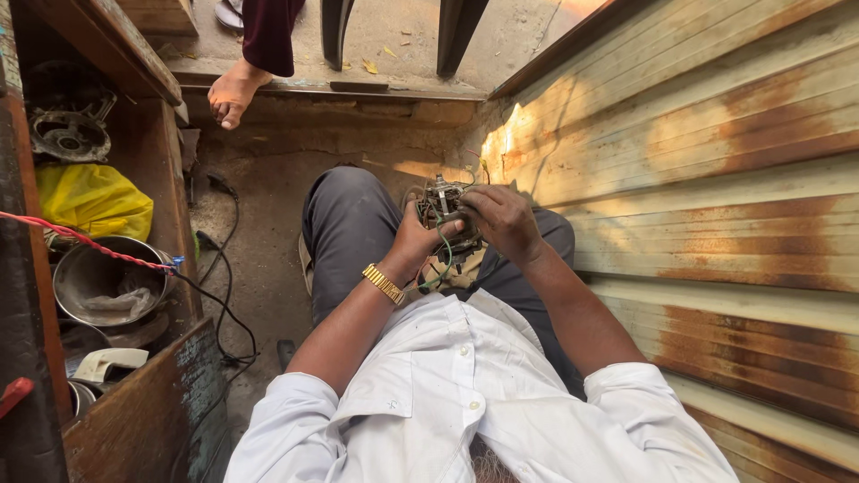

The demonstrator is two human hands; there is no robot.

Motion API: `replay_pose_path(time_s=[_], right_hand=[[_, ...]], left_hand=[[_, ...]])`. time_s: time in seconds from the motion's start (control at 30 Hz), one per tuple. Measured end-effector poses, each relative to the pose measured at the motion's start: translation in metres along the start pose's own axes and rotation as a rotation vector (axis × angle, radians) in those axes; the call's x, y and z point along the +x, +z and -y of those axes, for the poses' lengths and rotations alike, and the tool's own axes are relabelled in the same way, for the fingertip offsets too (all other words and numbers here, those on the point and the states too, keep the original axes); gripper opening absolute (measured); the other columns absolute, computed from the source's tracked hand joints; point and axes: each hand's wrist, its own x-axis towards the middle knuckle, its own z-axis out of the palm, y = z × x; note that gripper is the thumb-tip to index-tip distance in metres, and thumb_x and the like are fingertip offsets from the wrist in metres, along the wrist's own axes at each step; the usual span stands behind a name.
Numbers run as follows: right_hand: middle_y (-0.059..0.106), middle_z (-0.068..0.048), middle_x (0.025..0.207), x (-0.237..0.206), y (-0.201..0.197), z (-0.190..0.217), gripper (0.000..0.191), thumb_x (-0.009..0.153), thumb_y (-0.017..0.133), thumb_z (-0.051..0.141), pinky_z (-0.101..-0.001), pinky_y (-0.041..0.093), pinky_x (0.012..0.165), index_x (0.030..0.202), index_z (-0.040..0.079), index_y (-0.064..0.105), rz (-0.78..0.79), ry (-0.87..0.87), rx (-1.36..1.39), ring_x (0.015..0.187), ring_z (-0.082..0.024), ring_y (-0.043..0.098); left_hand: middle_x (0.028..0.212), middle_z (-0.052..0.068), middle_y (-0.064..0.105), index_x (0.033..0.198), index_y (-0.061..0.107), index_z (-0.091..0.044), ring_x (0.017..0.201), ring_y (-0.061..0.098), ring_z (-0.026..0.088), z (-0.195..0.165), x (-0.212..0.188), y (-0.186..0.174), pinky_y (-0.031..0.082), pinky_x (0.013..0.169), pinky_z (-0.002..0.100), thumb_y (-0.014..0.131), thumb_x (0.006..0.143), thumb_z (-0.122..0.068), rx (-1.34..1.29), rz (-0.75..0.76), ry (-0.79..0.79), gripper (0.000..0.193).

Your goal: The person holds a small electrical component with multiple wires and uses a screwdriver to tighten a terminal screw. They then use their fingers to adjust and secure the wires within the component.

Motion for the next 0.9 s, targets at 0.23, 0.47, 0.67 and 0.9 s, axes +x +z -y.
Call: replay_pose_path(time_s=[0.23, 0.47, 0.67, 0.9], right_hand=[[0.072, -0.012, 0.105, -0.004, 0.005, -0.004, 0.026, 0.084, 0.081, 0.002, -0.0387, 0.059, 0.082, 0.108, 0.002, 0.07, 0.018, -0.011, -0.009, 0.095, -0.03, 0.072], [0.071, -0.011, 0.103, 0.0, 0.008, -0.004, 0.029, 0.082, 0.082, 0.006, -0.0383, 0.059, 0.084, 0.109, 0.003, 0.07, 0.041, -0.062, -0.063, 0.095, -0.028, 0.071], [0.071, -0.011, 0.106, 0.003, 0.009, -0.003, 0.029, 0.082, 0.082, 0.006, -0.0389, 0.059, 0.085, 0.109, 0.004, 0.07, 0.045, -0.072, -0.079, 0.098, -0.028, 0.071], [0.07, -0.011, 0.107, 0.004, 0.012, -0.002, 0.026, 0.086, 0.081, 0.006, -0.0394, 0.059, 0.087, 0.109, 0.003, 0.069, 0.021, -0.061, -0.066, 0.099, -0.029, 0.071]], left_hand=[[0.118, 0.011, 0.064, 0.13, 0.039, -0.002, 0.106, 0.068, 0.018, 0.001, 0.002, 0.002, 0.061, 0.092, 0.035, 0.089, 0.077, -0.023, 0.025, -0.009, 0.006, 0.077], [0.12, 0.012, 0.065, 0.134, 0.038, -0.002, 0.109, 0.069, 0.019, 0.002, 0.004, 0.0, 0.062, 0.094, 0.034, 0.089, 0.077, -0.023, 0.044, -0.029, -0.075, 0.08], [0.119, 0.013, 0.063, 0.134, 0.036, -0.002, 0.107, 0.069, 0.02, 0.002, 0.004, -0.002, 0.063, 0.091, 0.035, 0.087, 0.078, -0.023, 0.012, -0.029, -0.069, 0.08], [0.122, 0.014, 0.064, 0.137, 0.036, 0.0, 0.11, 0.069, 0.02, 0.0, 0.004, -0.004, 0.063, 0.093, 0.035, 0.087, 0.079, -0.022, -0.013, -0.016, -0.066, 0.08]])
